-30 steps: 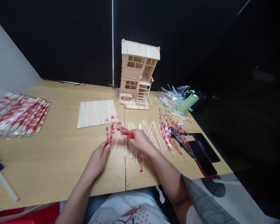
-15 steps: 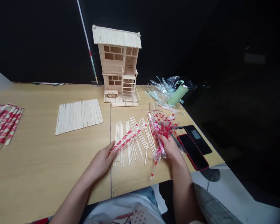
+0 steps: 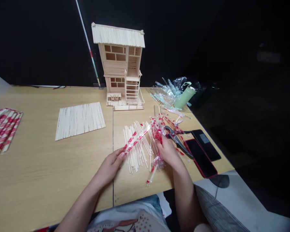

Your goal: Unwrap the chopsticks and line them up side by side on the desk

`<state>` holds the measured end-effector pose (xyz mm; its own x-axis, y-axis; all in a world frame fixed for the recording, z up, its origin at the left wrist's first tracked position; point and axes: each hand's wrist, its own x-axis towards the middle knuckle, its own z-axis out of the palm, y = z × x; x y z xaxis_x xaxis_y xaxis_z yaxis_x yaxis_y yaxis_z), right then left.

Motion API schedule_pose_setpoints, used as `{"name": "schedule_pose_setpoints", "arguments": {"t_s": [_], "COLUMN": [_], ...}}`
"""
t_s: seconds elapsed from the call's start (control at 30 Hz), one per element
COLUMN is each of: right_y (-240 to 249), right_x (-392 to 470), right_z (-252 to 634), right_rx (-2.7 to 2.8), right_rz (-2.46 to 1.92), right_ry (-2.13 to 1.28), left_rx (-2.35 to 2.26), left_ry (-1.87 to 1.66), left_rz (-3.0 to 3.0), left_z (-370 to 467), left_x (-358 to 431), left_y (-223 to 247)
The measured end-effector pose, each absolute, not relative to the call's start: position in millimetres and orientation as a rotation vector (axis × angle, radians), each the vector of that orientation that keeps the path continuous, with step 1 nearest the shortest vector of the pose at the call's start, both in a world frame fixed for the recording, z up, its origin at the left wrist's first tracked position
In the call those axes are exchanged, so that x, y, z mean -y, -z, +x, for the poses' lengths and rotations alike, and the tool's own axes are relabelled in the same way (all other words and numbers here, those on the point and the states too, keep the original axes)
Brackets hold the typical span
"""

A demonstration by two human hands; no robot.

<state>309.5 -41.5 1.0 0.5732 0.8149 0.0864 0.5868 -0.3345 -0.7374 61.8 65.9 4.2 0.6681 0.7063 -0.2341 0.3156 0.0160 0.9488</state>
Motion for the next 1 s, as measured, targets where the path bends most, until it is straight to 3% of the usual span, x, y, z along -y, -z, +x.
{"name": "schedule_pose_setpoints", "arguments": {"t_s": [0.17,0.3,0.43,0.73,1.0], "right_y": [-10,-28,-36,-21,-35], "right_x": [38,37,29,14,-12], "right_z": [306,286,229,157,172], "right_rx": [0.937,0.665,0.635,0.812,0.515], "right_rz": [-1.901,-1.549,-1.372,-1.263,-1.081], "right_ry": [-0.395,-0.748,-1.053,-0.985,-0.962], "left_rx": [-0.86,-0.76,-0.72,-0.891,-0.903], "left_ry": [-0.43,-0.488,-0.504,-0.663,-0.234], "left_rz": [1.161,0.986,1.195,1.535,2.179], "left_z": [44,38,49,42,9], "left_x": [-65,-60,-41,-26,-59], "left_y": [-4,-9,-16,-12,-43]}}
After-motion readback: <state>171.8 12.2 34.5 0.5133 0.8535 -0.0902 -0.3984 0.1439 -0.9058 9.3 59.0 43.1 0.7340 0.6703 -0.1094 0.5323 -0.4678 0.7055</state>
